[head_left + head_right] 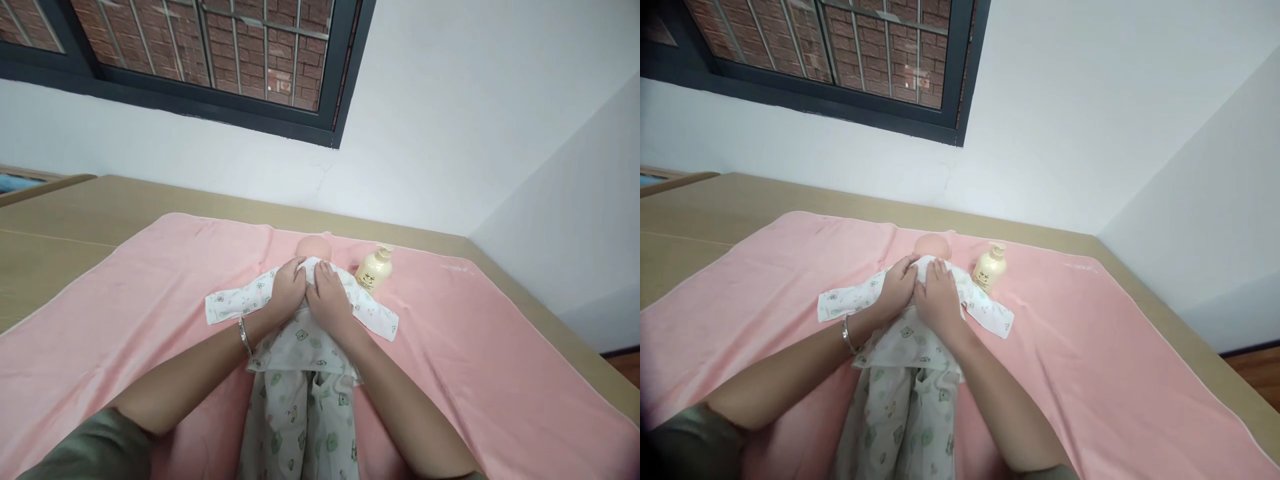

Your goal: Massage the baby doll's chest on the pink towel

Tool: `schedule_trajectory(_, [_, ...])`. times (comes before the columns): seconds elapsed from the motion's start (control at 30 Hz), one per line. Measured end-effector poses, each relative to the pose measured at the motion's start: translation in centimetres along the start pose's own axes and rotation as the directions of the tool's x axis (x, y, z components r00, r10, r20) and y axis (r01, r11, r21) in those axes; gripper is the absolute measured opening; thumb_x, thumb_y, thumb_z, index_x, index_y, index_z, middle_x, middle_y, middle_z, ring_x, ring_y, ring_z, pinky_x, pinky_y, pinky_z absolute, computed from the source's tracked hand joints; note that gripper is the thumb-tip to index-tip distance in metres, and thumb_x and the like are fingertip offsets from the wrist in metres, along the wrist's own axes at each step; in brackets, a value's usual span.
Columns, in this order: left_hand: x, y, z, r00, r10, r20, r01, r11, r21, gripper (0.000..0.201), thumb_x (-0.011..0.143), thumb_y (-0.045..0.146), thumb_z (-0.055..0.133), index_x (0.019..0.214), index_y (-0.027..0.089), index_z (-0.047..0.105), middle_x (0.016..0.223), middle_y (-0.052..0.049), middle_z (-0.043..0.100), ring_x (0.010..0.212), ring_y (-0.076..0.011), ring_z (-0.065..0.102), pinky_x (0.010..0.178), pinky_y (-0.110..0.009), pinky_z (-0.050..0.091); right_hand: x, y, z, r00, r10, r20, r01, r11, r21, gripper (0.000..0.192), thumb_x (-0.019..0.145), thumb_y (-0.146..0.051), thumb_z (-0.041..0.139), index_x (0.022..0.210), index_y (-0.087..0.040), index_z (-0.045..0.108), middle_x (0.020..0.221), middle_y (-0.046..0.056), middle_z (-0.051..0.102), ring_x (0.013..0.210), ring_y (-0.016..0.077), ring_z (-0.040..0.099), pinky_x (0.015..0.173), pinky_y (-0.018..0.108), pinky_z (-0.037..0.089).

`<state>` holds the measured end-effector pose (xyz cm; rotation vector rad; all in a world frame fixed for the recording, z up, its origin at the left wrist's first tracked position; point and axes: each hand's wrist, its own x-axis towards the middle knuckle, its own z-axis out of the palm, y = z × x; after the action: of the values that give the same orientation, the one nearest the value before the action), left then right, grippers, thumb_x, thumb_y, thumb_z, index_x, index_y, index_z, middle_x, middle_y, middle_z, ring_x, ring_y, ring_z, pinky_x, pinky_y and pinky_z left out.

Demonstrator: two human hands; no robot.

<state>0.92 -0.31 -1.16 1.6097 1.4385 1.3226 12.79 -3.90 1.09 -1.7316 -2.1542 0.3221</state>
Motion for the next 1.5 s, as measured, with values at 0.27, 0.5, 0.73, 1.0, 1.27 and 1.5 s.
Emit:
schedule_trajectory(0.27, [-0.1,-0.5,0.5,0.989,0.145,0.004,-0.132,0.892,0.432,0.046,0.091,0.023,0.048,0.133,0.009,0.06,0.141,-0.021,0.062,0.138,-0.0351,0.052,0.12,-0.053,0.038,2.0,3.4,-1.3,0.991,0.134,0.028,-0.134,0.991,0.014,0.077,0.104,-0.049,0.039,0.161,0.003,0.028,0.171,0.024,0.022,0.161,0.0334,0.014,0.13,0.046,0.015])
schedule_trajectory(0.5, [0.5,0.4,-0.6,0.977,0.036,0.212,-0.161,0.776,0.61,0.032,0.093,0.029,0.045,0.107,0.009,0.067,0.107,-0.019,0.073,0.107,-0.0331,0.068,0.097,-0.045,0.052,0.9,1.9,-1.8,0.993,0.1,0.058,-0.093,0.989,-0.116,0.062,0.106,-0.039,0.034,0.151,0.002,0.046,0.159,0.027,0.045,0.152,0.0338,0.038,0.123,0.045,0.028])
schedule_trajectory(0.73, [0.2,0.9,-0.7,0.98,0.076,0.182,-0.182,0.708,0.682,0.031,0.095,0.031,0.044,0.104,0.014,0.068,0.102,-0.017,0.074,0.101,-0.0312,0.069,0.093,-0.042,0.051,-0.1,0.6,-2.1,0.995,0.097,-0.006,-0.097,0.982,-0.162,0.046,0.106,-0.033,0.034,0.13,-0.005,0.062,0.135,0.025,0.066,0.132,0.0336,0.058,0.11,0.042,0.04])
schedule_trajectory(1.0, [-1.6,2.2,-1.0,0.943,0.175,0.284,-0.329,0.626,0.707,0.037,0.097,0.035,0.045,0.11,0.009,0.068,0.109,-0.023,0.071,0.107,-0.0361,0.065,0.096,-0.047,0.049,1.9,3.6,-2.8,0.984,0.169,0.05,-0.169,0.986,0.001,0.052,0.108,-0.047,0.033,0.135,-0.01,0.057,0.131,0.021,0.069,0.125,0.0309,0.063,0.101,0.038,0.045])
schedule_trajectory(1.27, [0.7,1.5,-2.0,0.953,0.0,0.303,-0.202,0.746,0.635,0.044,0.101,0.044,0.039,0.107,0.011,0.068,0.106,-0.02,0.075,0.101,-0.0328,0.069,0.089,-0.042,0.051,-0.2,0.6,-1.6,0.997,0.081,0.003,-0.079,0.984,-0.157,0.055,0.108,-0.035,0.03,0.145,0.001,0.051,0.151,0.029,0.053,0.146,0.0342,0.044,0.12,0.045,0.028])
schedule_trajectory(1.5, [-2.3,2.3,-0.6,0.943,0.164,0.289,-0.329,0.57,0.753,0.042,0.1,0.026,0.042,0.13,0.002,0.058,0.134,-0.027,0.063,0.131,-0.038,0.055,0.11,-0.049,0.04,2.4,4.4,-2.2,0.993,0.091,0.077,-0.097,0.993,0.065,0.044,0.11,-0.039,0.03,0.115,-0.015,0.067,0.123,0.015,0.072,0.116,0.0253,0.065,0.099,0.034,0.043])
